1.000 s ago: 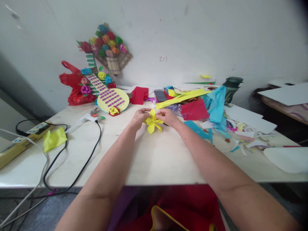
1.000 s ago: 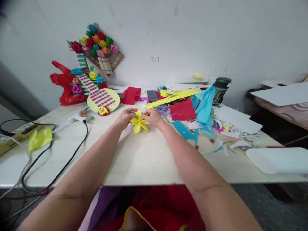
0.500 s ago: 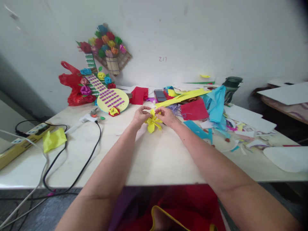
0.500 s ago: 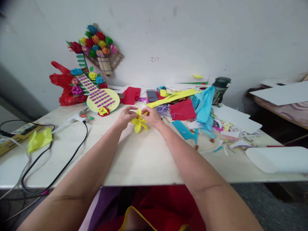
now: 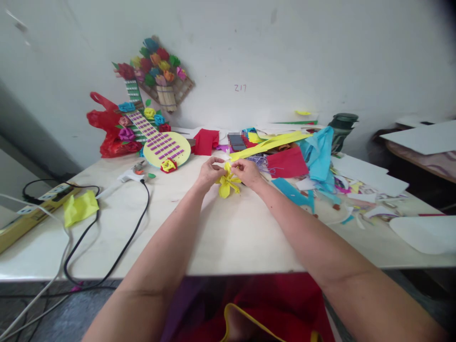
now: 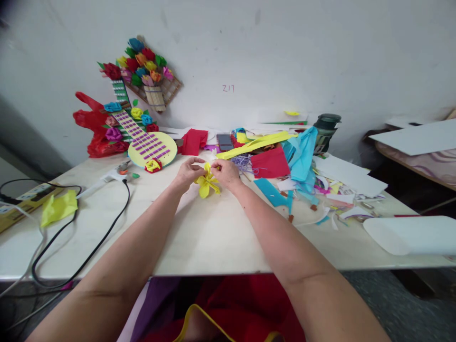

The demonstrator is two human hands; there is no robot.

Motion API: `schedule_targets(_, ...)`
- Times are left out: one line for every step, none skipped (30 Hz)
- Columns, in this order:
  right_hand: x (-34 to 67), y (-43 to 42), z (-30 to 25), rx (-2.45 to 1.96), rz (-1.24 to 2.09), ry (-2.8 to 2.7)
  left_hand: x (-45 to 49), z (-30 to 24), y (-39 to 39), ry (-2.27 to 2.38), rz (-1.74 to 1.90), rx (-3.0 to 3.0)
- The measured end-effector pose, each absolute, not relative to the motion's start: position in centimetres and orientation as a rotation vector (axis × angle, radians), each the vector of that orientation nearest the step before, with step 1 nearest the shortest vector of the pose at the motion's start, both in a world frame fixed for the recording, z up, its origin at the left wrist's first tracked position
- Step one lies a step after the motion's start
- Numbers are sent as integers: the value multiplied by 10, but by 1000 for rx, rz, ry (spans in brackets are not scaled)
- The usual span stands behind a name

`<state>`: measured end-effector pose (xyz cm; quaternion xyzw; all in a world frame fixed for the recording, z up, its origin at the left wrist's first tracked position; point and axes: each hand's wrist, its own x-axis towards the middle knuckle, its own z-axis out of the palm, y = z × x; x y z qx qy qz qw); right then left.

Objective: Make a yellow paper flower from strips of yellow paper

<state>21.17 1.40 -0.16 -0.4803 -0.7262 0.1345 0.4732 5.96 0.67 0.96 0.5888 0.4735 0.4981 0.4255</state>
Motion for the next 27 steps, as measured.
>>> schedule_targets(212,15,-2,-1178,311,-1776,60,9,7,1191,1248,1467)
schedule_targets(212,15,-3,-1173,285,-1778,60,9,8,1199,1250,1460)
schedule_targets(212,16,-3,-1162,255,-1784,60,9,8,1210,1255,1451)
schedule_targets(212,16,-4,-1147,221,-1792,60,8,9,1222,1261,1438)
schedule_targets(212,16,-4,-1129,187,-1801,60,8,10,1237,1268,1423)
schedule_targets(212,16,-4,-1107,155,-1812,60,8,10,1254,1275,1408)
schedule_targets(212,16,-4,-1085,125,-1822,60,8,10,1274,1280,1393)
schedule_targets(211,15,-4,-1065,91,-1830,60,9,10,1295,1280,1379)
schedule_targets(211,14,-4,-1050,49,-1838,60,9,9,1312,1279,1368)
schedule_targets(211,13,-4,-1035,-3,-1850,60,10,9,1326,1277,1360)
schedule_targets(211,12,-4,-1022,-59,-1870,61,10,8,1337,1275,1352)
schedule_targets(211,10,-4,-1011,-115,-1896,61,11,8,1347,1273,1345)
schedule_targets(211,9,-4,-1001,-165,-1922,61,11,8,1359,1272,1338)
schedule_targets(211,8,-4,-991,-204,-1948,61,11,8,1369,1271,1333)
schedule_targets(211,8,-4,-981,-229,-1969,61,11,8,1378,1271,1328)
schedule_targets(211,7,-4,-972,-242,-1983,61,11,8,1386,1270,1326)
schedule_targets(211,6,-4,-963,-244,-1989,61,11,9,1391,1268,1327)
schedule_targets(211,6,-3,-952,-234,-1993,61,10,9,1394,1266,1330)
schedule_targets(211,5,-3,-939,-212,-1998,60,10,9,1394,1263,1334)
schedule_targets(210,5,-2,-925,-181,-2000,60,10,10,1394,1257,1338)
schedule_targets(209,4,-1,-911,-142,-1998,60,10,10,1391,1253,1341)
schedule_targets(208,4,0,-901,-93,-1991,59,10,10,1386,1251,1342)
schedule_targets(207,4,1,-894,-34,-1981,59,10,10,1380,1249,1340)
schedule_targets(206,4,2,-889,29,-1969,58,10,10,1374,1248,1336)
schedule_targets(204,5,2,-889,92,-1956,58,10,10,1368,1249,1333)
schedule_targets(204,5,2,-898,149,-1946,57,10,10,1362,1250,1331)
schedule_targets(203,6,1,-922,196,-1936,57,10,11,1352,1249,1335)
